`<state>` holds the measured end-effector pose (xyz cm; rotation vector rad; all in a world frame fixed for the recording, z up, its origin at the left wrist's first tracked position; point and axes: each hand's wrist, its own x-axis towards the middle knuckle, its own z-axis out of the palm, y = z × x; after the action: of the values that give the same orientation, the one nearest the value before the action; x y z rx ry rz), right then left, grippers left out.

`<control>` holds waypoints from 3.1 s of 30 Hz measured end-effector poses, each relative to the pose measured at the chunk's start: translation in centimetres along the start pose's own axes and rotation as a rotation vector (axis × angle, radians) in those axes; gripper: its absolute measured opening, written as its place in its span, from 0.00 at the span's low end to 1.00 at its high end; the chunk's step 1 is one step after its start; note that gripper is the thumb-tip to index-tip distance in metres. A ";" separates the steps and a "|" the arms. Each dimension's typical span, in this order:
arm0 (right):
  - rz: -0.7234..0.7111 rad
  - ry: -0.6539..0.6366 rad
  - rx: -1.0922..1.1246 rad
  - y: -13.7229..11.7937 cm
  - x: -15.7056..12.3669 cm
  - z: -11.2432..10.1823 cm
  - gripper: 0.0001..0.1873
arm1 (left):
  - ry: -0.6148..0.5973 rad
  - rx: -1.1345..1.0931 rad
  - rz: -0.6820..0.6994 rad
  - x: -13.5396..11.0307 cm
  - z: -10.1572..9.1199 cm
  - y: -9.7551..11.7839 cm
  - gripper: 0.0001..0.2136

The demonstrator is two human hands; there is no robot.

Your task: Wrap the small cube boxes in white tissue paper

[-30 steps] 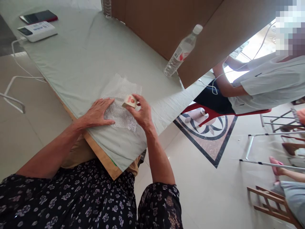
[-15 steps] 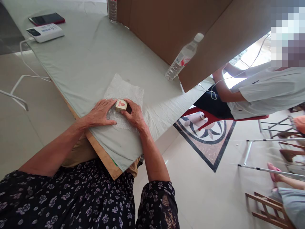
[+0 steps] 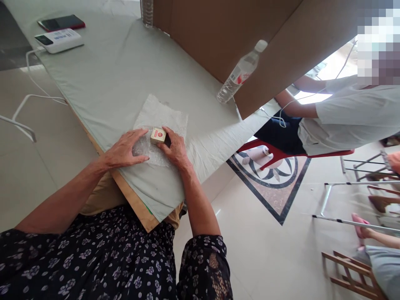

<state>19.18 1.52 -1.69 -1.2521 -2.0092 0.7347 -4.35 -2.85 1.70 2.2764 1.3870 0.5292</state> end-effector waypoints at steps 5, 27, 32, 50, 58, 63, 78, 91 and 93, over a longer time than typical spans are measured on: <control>0.008 0.001 0.007 -0.1 0.0 0.1 0.33 | -0.040 0.107 0.040 -1.0 -0.3 0.8 0.32; 0.027 -0.021 0.142 -3.5 -2.0 -4.9 0.32 | 0.321 -0.201 -0.091 1.9 -1.0 2.6 0.05; 0.020 0.118 0.159 -3.1 -0.4 -3.5 0.11 | 0.342 -0.285 -0.193 4.0 -1.4 2.6 0.08; 0.186 0.169 0.394 -2.8 0.1 -1.2 0.13 | 0.384 -0.665 -0.240 5.0 0.9 2.2 0.10; 0.164 0.207 0.296 -3.4 -0.4 -0.9 0.13 | 0.467 -0.653 -0.224 4.6 2.0 1.9 0.08; 0.160 0.239 0.297 -3.4 -0.6 -0.7 0.12 | 0.491 -0.637 -0.213 4.6 2.3 1.9 0.08; -0.082 0.414 -0.361 -5.2 -2.6 -2.0 0.11 | 0.380 -0.566 -0.311 4.8 1.3 2.5 0.08; -0.272 -0.037 -0.651 -6.3 -1.4 -0.5 0.11 | 0.275 -0.400 -0.398 2.3 -1.3 0.2 0.15; -0.282 -0.052 -0.705 -6.4 -0.9 -0.5 0.10 | 0.272 -0.352 -0.420 2.3 -1.0 -0.2 0.13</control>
<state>16.37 -1.75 3.21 -1.2674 -2.5249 -0.1035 -4.06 -0.59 2.71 1.6228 1.6870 0.8805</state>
